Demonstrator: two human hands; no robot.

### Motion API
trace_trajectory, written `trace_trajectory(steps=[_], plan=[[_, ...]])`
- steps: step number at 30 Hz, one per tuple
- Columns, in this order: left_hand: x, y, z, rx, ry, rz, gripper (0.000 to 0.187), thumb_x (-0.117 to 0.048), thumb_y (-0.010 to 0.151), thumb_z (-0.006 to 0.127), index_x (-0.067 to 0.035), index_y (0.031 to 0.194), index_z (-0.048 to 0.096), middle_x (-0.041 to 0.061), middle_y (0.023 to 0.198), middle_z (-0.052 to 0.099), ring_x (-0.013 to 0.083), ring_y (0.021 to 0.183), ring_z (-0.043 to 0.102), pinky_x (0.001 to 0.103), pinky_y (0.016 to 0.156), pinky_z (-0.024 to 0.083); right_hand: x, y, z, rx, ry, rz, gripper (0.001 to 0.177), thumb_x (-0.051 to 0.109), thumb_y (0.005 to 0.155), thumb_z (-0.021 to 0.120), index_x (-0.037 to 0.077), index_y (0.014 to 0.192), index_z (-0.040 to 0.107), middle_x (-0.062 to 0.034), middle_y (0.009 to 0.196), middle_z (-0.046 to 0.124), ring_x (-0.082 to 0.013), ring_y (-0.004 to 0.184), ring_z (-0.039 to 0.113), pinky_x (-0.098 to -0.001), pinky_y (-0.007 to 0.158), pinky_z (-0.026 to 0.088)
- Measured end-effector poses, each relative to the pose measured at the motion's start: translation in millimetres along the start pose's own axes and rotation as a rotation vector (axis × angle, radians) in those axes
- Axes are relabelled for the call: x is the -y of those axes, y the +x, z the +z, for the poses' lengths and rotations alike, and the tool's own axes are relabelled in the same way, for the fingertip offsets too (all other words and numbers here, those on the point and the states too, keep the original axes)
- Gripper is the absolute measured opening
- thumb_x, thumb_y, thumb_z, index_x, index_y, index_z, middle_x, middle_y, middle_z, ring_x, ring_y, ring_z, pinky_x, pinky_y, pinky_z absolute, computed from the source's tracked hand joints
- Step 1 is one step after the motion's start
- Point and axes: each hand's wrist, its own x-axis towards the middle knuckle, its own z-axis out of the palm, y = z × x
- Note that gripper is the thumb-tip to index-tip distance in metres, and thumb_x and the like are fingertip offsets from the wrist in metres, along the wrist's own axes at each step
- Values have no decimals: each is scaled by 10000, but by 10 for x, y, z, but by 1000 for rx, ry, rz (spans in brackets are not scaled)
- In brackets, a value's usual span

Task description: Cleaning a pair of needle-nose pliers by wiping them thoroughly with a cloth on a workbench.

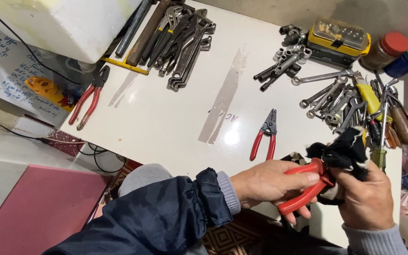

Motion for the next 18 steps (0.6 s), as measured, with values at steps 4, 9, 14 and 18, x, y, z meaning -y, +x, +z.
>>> trace_trajectory(steps=[4, 9, 14, 18], plan=[[-10, 13, 40, 45, -31, -19, 509, -345, 1067, 528, 121, 1269, 500, 222, 1072, 642, 250, 768, 706, 309, 589, 637, 93, 32, -1, -115, 32, 66, 197, 89, 1034, 588, 57, 1228, 602, -62, 1122, 676, -136, 897, 648, -232, 757, 538], [11, 31, 22, 36, -35, -15, 514, -341, 1075, 523, 123, 1292, 491, 222, 1040, 653, 252, 740, 713, 282, 568, 637, 176, 113, -24, -225, 4, 42, 176, 197, 1113, 548, 97, 1259, 554, -11, 1105, 641, -92, 856, 604, -233, 756, 532], [-19, -3, 6, 13, 12, 9, 449, -318, 1117, 470, 75, 1298, 590, 202, 1000, 706, 247, 795, 728, 257, 615, 627, 242, 82, -21, -230, 202, 18, 402, 411, 1178, 424, 115, 1428, 533, 36, 1214, 693, -54, 1001, 708, -219, 932, 607], [-85, -33, 51, -81, -99, 42, 479, -281, 1075, 522, 84, 1384, 503, 228, 1072, 656, 250, 814, 729, 251, 589, 639, -105, -56, -40, -121, 221, -16, 346, 305, 1130, 379, 116, 1379, 525, -36, 1219, 611, -124, 904, 610, -257, 793, 517]])
